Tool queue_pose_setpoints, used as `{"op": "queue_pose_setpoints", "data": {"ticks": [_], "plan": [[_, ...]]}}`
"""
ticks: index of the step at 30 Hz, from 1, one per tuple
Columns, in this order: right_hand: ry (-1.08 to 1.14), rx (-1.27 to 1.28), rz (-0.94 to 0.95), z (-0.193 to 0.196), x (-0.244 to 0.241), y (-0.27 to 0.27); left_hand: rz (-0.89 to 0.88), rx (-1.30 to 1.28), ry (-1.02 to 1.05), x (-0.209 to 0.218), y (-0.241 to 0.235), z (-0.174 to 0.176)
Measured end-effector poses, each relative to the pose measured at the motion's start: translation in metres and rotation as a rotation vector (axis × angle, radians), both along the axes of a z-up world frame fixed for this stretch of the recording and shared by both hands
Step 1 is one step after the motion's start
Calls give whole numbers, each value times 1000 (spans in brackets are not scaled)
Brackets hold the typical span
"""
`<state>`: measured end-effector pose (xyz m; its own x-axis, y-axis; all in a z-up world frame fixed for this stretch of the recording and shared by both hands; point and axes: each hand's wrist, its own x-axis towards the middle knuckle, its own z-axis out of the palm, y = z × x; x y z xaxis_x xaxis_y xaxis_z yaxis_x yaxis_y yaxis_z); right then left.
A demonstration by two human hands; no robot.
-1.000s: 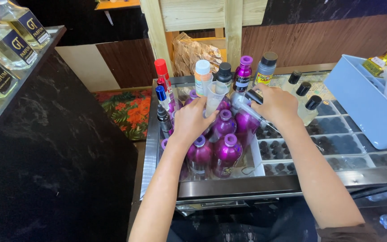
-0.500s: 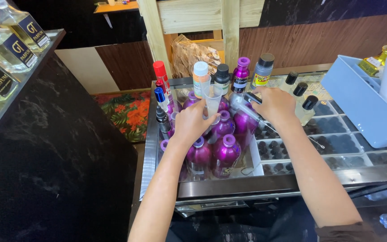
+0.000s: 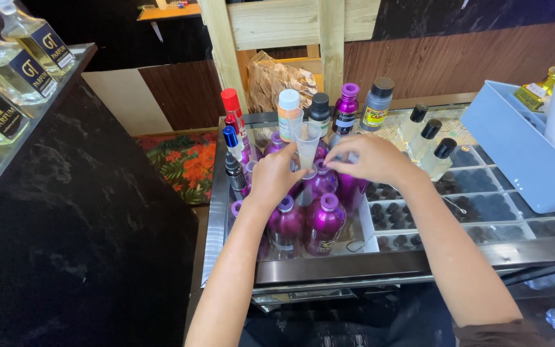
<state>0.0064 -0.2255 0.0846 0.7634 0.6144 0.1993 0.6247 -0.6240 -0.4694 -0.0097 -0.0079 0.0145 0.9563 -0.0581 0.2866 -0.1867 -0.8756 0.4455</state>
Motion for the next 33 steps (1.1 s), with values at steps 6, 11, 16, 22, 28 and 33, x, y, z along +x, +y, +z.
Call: {"op": "queue_pose_setpoints", "data": {"ticks": [6,11,16,22,28,33], "plan": [[-18,-90,152,-6,-6,16,-3,30,-23,4,6,-6],[-116,-185,129,-23,3,15,-43,-25,-2,6,2,-5],[-228,-263,132,-42,15,13,-60,-118,40,-2,0,7],[-429,-361,108,-68,34,11,-78,-192,-8,-11,-4,11],[-441,-347,81,-62,27,10,-33,-96,-119,8,-1,-18],[-498,-321,58,-64,31,8,-67,-98,-249,2,0,-12]]}}
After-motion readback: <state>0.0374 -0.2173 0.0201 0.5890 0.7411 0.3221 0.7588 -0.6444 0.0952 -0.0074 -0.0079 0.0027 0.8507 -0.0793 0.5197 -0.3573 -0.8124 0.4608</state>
